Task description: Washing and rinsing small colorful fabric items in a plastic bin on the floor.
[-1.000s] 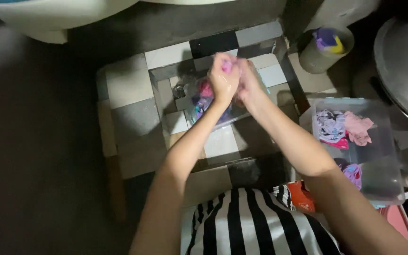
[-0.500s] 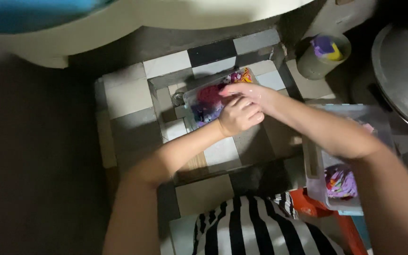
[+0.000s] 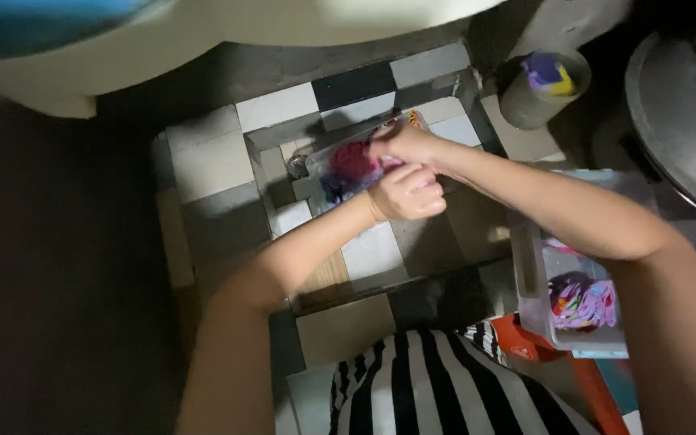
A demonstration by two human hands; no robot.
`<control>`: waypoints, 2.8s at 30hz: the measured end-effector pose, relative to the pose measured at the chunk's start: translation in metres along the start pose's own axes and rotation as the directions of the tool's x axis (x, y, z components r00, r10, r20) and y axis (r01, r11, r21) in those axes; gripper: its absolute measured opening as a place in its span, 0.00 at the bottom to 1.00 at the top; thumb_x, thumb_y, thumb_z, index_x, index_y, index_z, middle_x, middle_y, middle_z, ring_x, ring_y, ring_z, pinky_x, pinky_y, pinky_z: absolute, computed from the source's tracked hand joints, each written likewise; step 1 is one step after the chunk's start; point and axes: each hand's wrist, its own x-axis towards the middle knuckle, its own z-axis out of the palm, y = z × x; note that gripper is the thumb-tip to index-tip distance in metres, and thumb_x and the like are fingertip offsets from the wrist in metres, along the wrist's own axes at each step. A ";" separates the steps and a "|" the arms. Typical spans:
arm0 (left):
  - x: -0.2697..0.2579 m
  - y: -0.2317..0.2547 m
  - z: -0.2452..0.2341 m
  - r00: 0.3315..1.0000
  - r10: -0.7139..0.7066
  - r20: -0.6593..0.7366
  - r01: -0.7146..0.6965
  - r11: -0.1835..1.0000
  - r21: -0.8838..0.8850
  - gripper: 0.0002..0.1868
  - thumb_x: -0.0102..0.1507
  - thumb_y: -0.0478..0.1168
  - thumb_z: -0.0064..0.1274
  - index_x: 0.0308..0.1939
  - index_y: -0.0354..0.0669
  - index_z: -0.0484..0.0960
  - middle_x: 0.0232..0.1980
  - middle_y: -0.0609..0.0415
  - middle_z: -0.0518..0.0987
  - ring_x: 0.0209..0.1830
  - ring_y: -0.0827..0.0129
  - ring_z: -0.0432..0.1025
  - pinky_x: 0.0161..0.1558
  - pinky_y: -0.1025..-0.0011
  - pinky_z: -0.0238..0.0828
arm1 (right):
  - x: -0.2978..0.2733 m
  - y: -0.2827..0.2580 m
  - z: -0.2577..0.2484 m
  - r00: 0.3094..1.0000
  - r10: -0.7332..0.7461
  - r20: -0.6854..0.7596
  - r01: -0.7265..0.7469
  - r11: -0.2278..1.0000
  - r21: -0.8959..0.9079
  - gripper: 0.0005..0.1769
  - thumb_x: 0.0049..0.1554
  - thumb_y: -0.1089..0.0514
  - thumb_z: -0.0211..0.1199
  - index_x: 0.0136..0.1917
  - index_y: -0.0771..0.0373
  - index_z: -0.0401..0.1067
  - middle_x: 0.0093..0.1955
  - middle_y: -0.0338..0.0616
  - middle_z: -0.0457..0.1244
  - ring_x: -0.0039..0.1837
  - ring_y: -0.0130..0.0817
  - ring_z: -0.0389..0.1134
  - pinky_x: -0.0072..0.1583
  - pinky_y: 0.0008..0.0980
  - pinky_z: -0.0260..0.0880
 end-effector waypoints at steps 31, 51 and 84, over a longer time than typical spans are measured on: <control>0.047 0.149 0.124 0.706 0.032 0.707 0.531 0.638 -0.559 0.24 0.57 0.53 0.65 0.57 0.59 0.81 0.72 0.54 0.67 0.79 0.47 0.49 0.74 0.36 0.40 | -0.274 0.291 -0.093 0.898 -0.148 -0.415 -0.021 0.926 -0.376 0.30 0.57 0.31 0.59 0.57 0.57 0.76 0.50 0.46 0.72 0.50 0.41 0.72 0.51 0.40 0.72; 0.034 0.146 0.120 0.771 -0.223 0.596 0.594 0.590 -0.547 0.29 0.59 0.42 0.62 0.63 0.50 0.71 0.74 0.48 0.65 0.80 0.53 0.49 0.77 0.41 0.43 | -0.215 0.298 -0.123 0.976 -0.011 -0.219 -0.142 0.726 -0.673 0.41 0.55 0.31 0.63 0.68 0.62 0.65 0.64 0.58 0.66 0.64 0.54 0.70 0.65 0.47 0.68; -0.284 0.040 0.122 -0.375 -0.685 0.625 0.531 0.394 0.750 0.21 0.68 0.41 0.39 0.63 0.50 0.79 0.69 0.49 0.74 0.72 0.55 0.65 0.68 0.46 0.48 | 0.132 0.163 0.003 0.965 -0.229 -0.124 0.024 0.555 -0.832 0.27 0.50 0.39 0.68 0.57 0.56 0.77 0.50 0.59 0.71 0.53 0.55 0.73 0.57 0.51 0.73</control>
